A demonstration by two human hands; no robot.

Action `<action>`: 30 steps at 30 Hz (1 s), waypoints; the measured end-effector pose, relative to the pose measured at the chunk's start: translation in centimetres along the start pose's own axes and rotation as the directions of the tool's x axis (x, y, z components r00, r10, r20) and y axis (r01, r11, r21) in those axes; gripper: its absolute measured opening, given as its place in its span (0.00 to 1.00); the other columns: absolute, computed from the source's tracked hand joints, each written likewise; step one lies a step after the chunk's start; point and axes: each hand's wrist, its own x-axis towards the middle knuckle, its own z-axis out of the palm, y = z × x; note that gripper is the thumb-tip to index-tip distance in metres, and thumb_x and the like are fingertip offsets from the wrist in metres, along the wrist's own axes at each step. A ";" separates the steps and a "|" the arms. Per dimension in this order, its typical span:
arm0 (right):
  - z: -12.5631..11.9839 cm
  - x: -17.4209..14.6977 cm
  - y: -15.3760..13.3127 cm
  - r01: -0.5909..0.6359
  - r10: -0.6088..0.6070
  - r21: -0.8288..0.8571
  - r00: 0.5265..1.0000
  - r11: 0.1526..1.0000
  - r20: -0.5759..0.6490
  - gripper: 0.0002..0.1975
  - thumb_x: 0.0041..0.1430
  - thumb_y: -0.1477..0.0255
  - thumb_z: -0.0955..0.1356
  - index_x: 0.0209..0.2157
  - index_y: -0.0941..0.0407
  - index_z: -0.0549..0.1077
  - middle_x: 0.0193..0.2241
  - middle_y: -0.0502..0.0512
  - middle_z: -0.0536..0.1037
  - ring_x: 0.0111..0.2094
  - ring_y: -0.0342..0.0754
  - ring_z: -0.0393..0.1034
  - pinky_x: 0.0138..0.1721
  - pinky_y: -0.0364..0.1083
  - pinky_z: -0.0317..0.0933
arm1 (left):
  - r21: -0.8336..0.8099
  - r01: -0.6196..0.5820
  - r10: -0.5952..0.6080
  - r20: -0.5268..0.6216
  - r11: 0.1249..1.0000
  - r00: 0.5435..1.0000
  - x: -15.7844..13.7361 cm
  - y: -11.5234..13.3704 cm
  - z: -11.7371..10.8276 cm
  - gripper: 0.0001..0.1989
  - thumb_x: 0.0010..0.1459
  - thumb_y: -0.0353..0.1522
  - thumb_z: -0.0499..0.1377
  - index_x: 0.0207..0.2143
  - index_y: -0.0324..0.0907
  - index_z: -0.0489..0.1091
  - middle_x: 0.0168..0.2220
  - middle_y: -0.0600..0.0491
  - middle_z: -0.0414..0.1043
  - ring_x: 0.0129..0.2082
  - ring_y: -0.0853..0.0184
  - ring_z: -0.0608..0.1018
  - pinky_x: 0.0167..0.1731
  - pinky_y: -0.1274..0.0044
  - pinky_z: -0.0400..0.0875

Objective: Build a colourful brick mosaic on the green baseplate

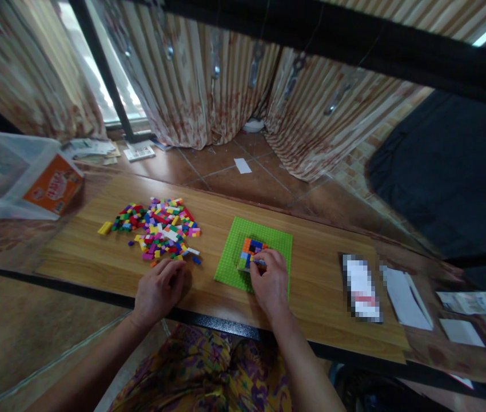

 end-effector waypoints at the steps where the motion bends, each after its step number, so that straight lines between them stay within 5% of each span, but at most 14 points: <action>1: 0.0 0.0 0.0 -0.006 0.006 0.002 1.000 1.000 0.003 0.02 0.55 0.72 0.67 0.30 0.54 0.72 0.35 0.55 0.74 0.41 0.51 0.68 0.45 0.52 0.63 | 0.000 0.001 -0.001 0.001 1.000 1.000 0.0 0.0 0.0 0.05 0.62 0.32 0.54 0.39 0.43 0.69 0.33 0.52 0.72 0.31 0.66 0.75 0.31 0.77 0.68; 15: -0.2 0.9 -0.1 -0.227 0.232 0.171 0.973 0.959 -0.010 0.07 0.53 0.66 0.68 0.28 0.56 0.74 0.32 0.55 0.75 0.35 0.50 0.71 0.40 0.50 0.64 | 0.007 -0.007 0.007 -0.006 1.000 1.000 0.1 0.1 -0.1 0.06 0.62 0.32 0.54 0.39 0.42 0.69 0.34 0.52 0.73 0.32 0.66 0.76 0.31 0.77 0.68; 30: 0.0 0.9 0.2 -0.222 0.225 0.161 0.974 0.962 -0.002 0.06 0.52 0.67 0.69 0.27 0.55 0.74 0.32 0.54 0.75 0.37 0.49 0.70 0.41 0.50 0.64 | -0.015 -0.003 0.003 -0.002 1.000 1.000 0.0 0.0 0.1 0.06 0.62 0.31 0.54 0.39 0.42 0.69 0.34 0.51 0.73 0.32 0.66 0.76 0.32 0.77 0.68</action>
